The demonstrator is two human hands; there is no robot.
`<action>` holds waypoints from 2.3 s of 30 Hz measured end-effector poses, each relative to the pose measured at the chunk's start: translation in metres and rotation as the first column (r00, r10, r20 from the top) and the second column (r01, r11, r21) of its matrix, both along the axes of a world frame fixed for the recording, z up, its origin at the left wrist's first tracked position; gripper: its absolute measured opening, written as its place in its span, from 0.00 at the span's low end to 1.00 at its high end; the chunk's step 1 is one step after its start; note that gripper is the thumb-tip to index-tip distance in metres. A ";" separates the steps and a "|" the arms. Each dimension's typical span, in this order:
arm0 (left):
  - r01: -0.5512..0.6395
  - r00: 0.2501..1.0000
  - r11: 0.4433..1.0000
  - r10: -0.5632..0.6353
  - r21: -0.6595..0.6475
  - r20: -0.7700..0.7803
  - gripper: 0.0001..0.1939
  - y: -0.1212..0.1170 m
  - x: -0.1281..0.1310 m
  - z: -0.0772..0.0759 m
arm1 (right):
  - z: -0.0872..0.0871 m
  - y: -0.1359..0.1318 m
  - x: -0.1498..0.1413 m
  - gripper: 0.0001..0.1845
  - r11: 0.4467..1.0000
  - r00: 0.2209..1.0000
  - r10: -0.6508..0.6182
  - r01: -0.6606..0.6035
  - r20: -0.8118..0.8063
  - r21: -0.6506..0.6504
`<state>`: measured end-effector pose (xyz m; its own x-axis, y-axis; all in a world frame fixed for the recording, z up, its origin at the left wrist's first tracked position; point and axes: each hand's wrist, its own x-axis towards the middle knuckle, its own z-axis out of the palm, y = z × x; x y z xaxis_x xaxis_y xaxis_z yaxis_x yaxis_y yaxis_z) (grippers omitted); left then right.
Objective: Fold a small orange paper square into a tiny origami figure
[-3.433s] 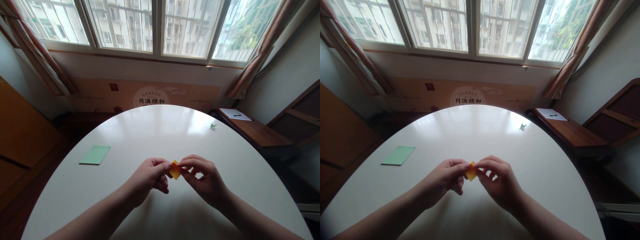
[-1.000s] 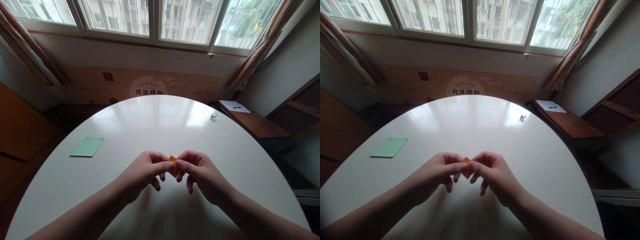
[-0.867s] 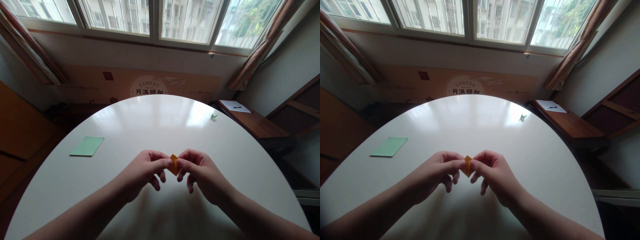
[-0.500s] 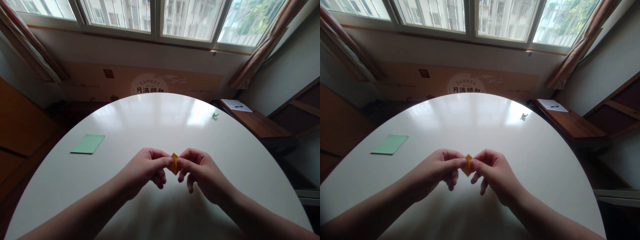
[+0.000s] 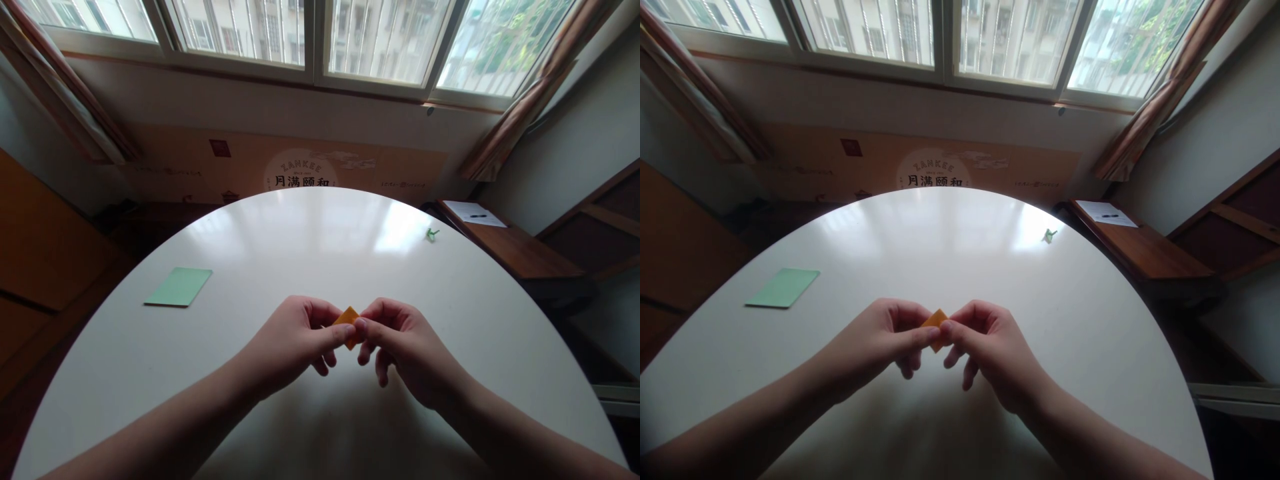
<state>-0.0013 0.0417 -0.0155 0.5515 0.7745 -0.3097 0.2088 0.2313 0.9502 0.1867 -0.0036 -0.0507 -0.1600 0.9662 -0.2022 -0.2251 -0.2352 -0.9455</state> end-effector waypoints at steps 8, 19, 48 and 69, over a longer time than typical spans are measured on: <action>-0.013 0.997 0.988 0.025 -0.154 0.072 0.10 0.004 -0.001 -0.001 | 0.001 0.001 0.002 0.13 0.999 0.999 0.035 -0.034 -0.029 0.018; 0.024 0.995 0.985 -0.008 -0.170 0.097 0.09 0.003 -0.002 -0.003 | -0.002 0.002 0.002 0.13 0.999 0.998 0.030 -0.029 -0.056 0.014; 0.028 1.000 0.999 -0.028 0.029 0.000 0.12 0.002 -0.001 -0.002 | -0.003 0.002 0.000 0.12 0.996 1.000 0.005 -0.006 0.009 0.093; 0.025 0.998 0.994 -0.018 -0.107 0.065 0.12 0.005 -0.003 -0.009 | -0.002 0.001 0.009 0.05 0.918 0.965 -0.085 -0.022 0.250 0.396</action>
<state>-0.0041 0.0470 -0.0240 0.5891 0.7263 -0.3543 0.1551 0.3288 0.9316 0.1958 -0.0024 -0.0522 -0.1223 0.9789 0.1638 0.0366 0.1694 -0.9849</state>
